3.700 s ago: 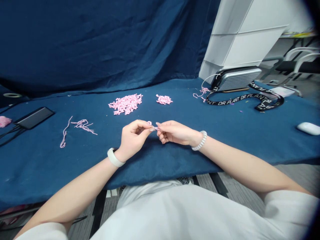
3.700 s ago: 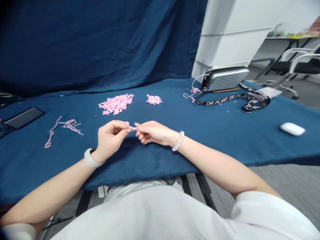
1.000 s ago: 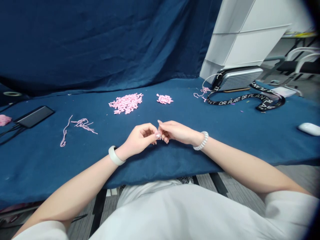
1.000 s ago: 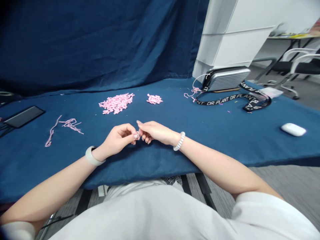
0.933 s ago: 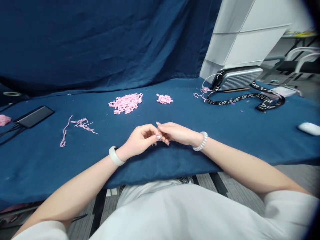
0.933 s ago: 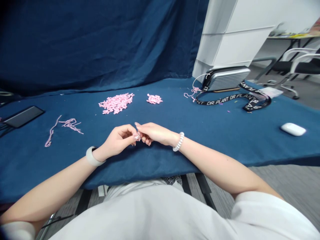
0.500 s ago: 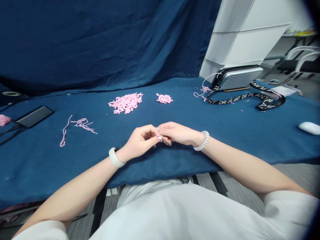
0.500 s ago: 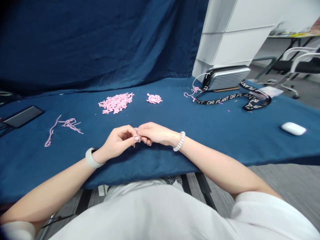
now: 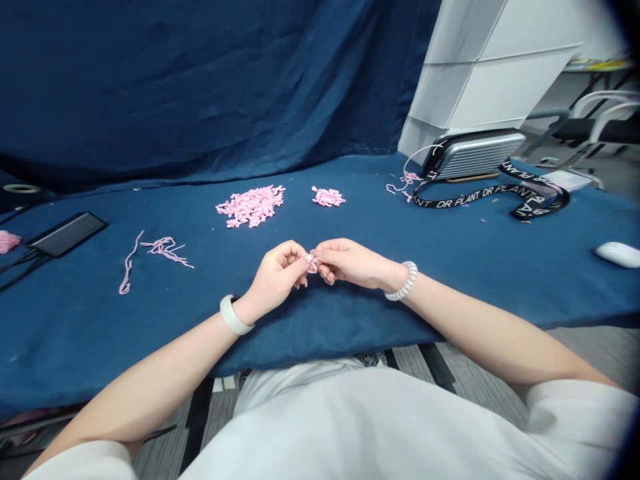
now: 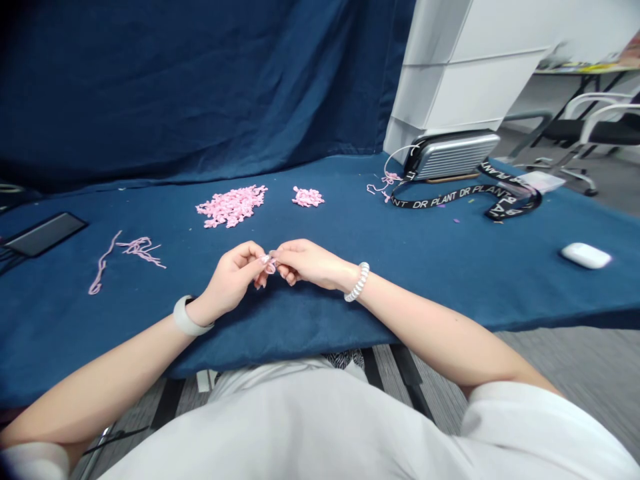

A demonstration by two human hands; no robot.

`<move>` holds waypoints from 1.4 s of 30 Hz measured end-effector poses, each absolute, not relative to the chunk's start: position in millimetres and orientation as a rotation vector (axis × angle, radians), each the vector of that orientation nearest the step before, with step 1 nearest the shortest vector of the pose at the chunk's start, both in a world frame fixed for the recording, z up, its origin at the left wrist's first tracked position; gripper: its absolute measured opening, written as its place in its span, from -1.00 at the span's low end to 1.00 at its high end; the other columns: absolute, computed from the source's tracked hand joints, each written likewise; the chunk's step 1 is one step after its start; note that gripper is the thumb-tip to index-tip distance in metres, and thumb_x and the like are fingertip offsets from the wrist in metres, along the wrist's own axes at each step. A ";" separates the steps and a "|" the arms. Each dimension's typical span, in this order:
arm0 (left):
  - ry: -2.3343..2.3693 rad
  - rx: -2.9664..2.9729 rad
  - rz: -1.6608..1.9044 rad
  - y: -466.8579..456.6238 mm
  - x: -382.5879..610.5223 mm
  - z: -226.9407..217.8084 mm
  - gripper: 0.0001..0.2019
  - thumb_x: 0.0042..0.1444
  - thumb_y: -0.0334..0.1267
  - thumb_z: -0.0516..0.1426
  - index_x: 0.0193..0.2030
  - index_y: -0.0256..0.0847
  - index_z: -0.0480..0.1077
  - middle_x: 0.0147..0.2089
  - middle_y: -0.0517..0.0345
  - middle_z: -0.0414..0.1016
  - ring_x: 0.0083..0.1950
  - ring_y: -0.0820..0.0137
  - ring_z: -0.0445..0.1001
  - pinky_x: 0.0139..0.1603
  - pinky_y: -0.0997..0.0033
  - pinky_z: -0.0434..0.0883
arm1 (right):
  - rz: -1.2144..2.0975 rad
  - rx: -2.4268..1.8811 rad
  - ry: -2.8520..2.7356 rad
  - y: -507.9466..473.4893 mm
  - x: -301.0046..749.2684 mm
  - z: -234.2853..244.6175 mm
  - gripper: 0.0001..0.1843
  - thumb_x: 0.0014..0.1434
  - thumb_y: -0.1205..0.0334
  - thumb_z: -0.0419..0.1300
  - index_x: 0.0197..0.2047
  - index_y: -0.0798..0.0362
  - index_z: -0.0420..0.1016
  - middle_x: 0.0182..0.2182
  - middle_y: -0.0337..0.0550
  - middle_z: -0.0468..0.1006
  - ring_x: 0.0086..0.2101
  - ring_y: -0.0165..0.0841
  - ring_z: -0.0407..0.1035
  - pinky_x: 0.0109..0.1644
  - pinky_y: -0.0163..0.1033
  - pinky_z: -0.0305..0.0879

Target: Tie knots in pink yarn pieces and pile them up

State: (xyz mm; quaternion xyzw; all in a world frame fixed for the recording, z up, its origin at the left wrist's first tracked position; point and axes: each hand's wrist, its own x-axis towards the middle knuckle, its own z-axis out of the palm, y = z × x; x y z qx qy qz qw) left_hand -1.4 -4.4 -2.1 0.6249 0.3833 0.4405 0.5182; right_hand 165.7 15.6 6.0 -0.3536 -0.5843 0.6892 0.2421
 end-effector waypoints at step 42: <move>0.951 1.541 1.173 -4.8 -4.2 -2.0 -0.80 -0.01 -0.25 0.21 -0.48 -0.28 0.28 -0.48 0.16 0.44 -0.51 0.55 0.32 -0.45 0.53 0.27 | 0.786 -0.902 -2.191 9.0 182.9 22.1 -0.63 0.11 0.02 0.05 -0.32 0.15 0.52 -0.31 -0.16 0.49 -0.33 -0.65 0.33 -0.17 -0.51 0.23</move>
